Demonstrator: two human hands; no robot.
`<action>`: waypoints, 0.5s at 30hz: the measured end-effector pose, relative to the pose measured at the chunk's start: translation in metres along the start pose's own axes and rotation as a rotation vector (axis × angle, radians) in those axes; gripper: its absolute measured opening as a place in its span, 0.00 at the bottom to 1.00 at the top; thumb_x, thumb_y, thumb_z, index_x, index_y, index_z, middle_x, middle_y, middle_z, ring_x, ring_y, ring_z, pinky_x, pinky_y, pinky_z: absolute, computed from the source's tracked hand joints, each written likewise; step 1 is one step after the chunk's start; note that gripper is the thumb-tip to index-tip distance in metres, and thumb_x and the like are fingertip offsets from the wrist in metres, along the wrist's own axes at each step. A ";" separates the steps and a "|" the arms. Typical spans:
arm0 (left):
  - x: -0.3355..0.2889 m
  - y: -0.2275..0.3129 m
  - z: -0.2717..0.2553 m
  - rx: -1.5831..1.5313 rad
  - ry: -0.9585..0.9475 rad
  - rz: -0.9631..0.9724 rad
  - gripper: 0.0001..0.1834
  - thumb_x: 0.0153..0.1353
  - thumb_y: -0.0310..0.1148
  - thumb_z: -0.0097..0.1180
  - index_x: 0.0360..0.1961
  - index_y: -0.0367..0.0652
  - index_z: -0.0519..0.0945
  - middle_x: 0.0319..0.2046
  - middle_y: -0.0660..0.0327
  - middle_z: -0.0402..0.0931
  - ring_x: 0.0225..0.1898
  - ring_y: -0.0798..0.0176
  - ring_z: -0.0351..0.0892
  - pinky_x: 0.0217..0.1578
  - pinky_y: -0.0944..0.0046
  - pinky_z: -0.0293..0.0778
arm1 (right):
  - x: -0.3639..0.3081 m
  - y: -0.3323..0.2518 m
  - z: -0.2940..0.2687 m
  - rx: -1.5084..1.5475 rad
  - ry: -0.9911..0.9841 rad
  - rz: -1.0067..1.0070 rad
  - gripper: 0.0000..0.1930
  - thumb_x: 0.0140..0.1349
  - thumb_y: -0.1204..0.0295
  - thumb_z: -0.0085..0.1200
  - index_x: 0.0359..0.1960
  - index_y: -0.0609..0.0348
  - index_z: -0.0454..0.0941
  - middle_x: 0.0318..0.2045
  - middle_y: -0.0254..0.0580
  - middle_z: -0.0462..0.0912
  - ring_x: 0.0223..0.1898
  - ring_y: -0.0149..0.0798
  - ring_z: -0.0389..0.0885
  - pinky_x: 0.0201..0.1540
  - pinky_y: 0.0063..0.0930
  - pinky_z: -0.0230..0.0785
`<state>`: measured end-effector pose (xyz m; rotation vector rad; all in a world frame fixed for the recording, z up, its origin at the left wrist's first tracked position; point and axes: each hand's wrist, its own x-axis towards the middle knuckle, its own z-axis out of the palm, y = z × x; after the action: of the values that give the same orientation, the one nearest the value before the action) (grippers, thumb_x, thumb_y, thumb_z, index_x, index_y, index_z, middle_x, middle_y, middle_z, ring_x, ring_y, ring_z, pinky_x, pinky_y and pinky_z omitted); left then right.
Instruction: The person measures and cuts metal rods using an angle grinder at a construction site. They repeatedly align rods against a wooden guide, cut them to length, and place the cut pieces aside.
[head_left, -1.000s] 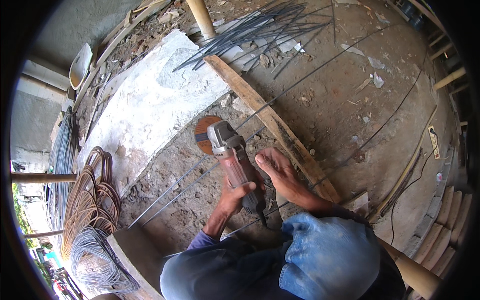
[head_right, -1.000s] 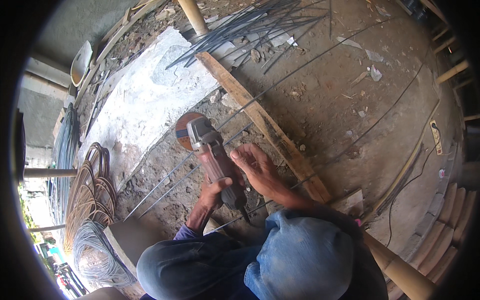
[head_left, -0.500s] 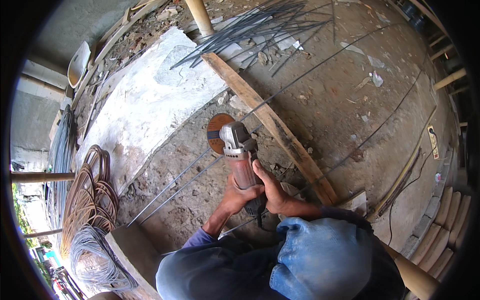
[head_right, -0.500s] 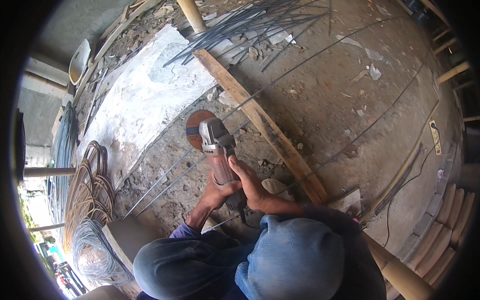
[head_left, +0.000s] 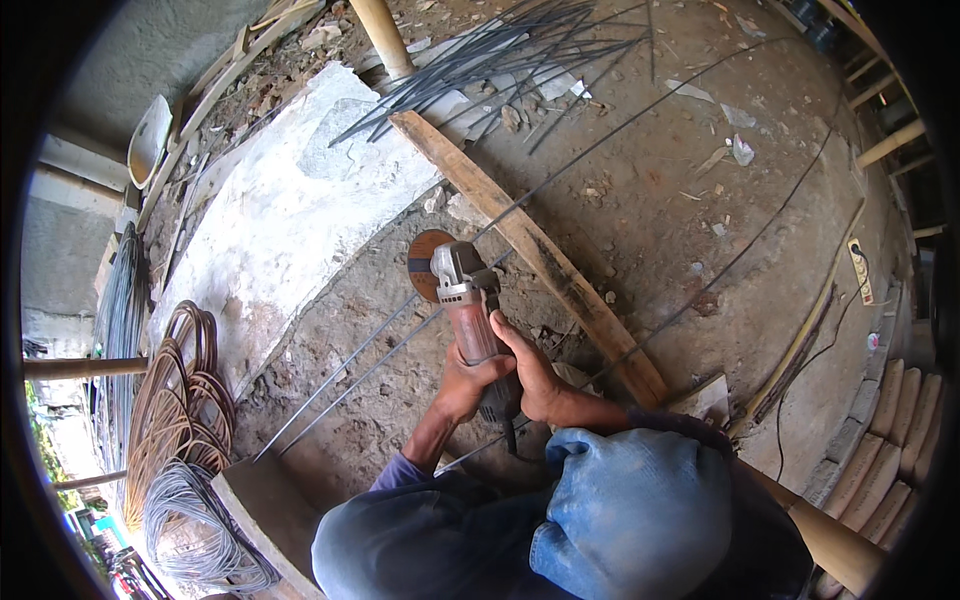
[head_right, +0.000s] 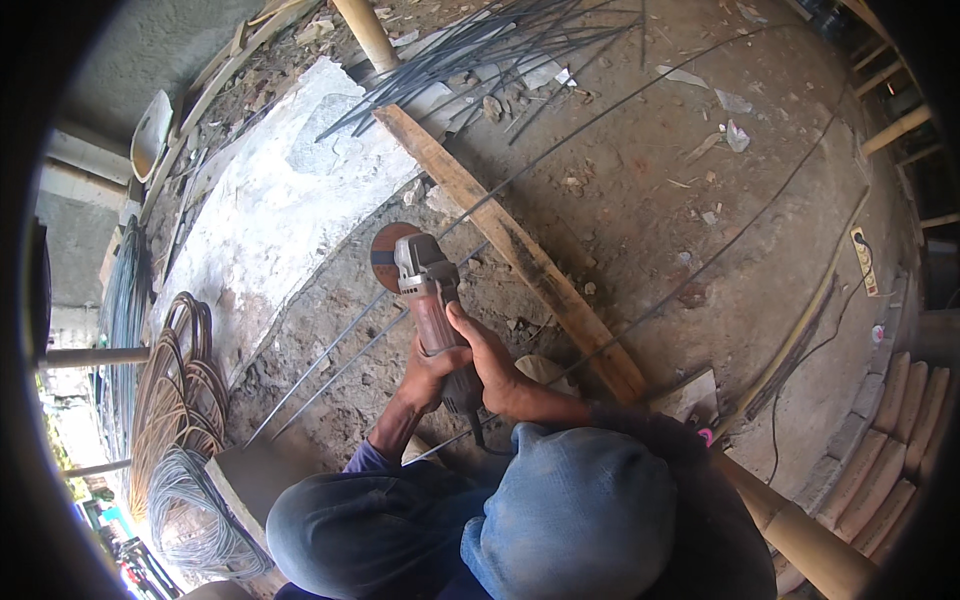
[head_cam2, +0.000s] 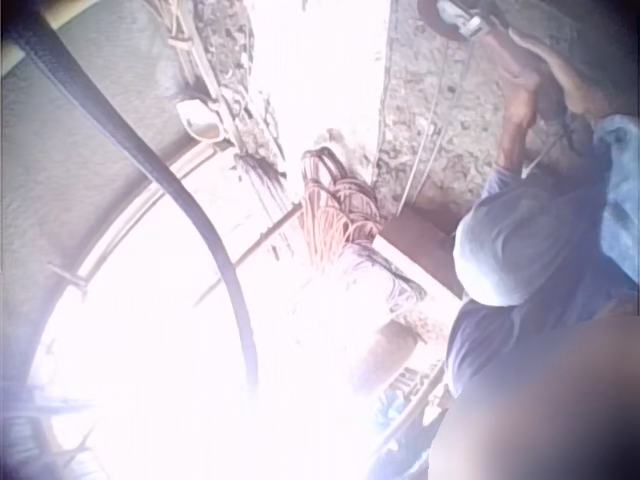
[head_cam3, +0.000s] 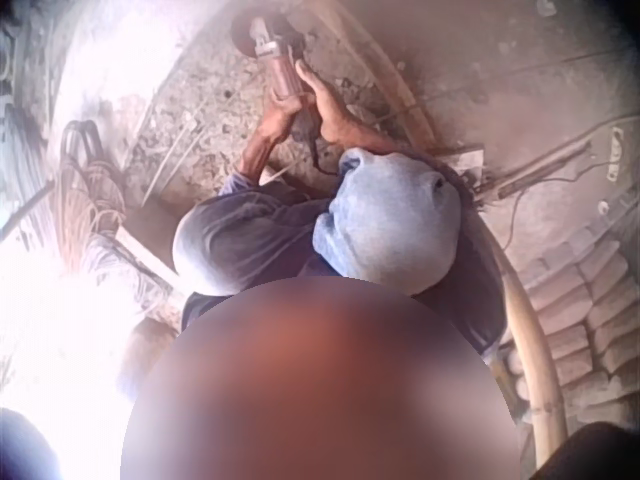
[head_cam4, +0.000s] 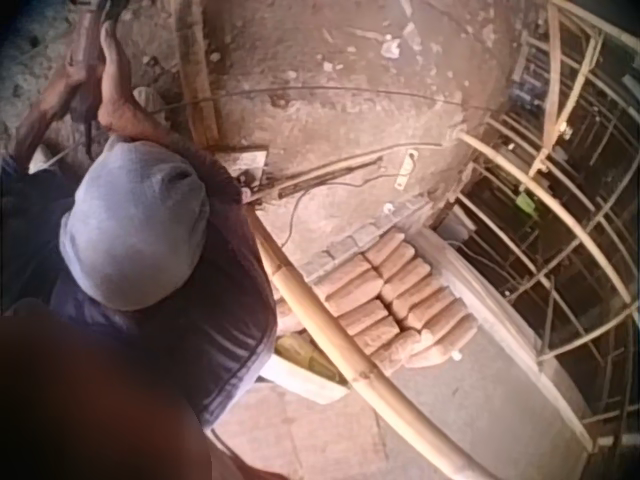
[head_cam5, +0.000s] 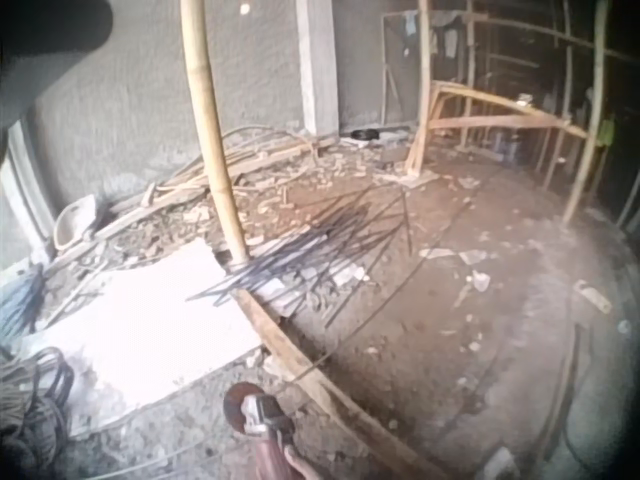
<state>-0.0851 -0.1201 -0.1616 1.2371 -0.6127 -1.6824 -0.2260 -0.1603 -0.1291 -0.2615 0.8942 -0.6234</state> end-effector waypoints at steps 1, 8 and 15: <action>0.000 0.000 -0.002 0.006 0.018 -0.012 0.30 0.56 0.27 0.76 0.60 0.39 0.79 0.49 0.62 0.85 0.49 0.65 0.86 0.54 0.59 0.83 | 0.002 0.000 0.001 -0.016 0.037 0.027 0.42 0.77 0.42 0.57 0.81 0.59 0.66 0.74 0.40 0.73 0.72 0.34 0.72 0.74 0.34 0.62; -0.008 0.007 -0.002 0.188 -0.036 0.065 0.27 0.55 0.29 0.78 0.56 0.37 0.82 0.47 0.61 0.87 0.47 0.66 0.87 0.53 0.60 0.82 | -0.004 0.013 0.002 0.012 0.035 -0.094 0.41 0.78 0.43 0.56 0.81 0.59 0.66 0.71 0.42 0.76 0.70 0.34 0.74 0.73 0.34 0.64; -0.001 0.009 0.003 0.179 -0.066 0.080 0.28 0.55 0.28 0.78 0.57 0.37 0.82 0.47 0.60 0.87 0.47 0.66 0.87 0.53 0.60 0.83 | -0.003 0.010 0.002 0.051 0.035 -0.130 0.39 0.77 0.41 0.57 0.77 0.57 0.71 0.66 0.41 0.80 0.64 0.34 0.80 0.68 0.33 0.68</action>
<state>-0.0847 -0.1233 -0.1524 1.2687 -0.8575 -1.6347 -0.2221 -0.1502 -0.1306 -0.2649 0.8981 -0.7727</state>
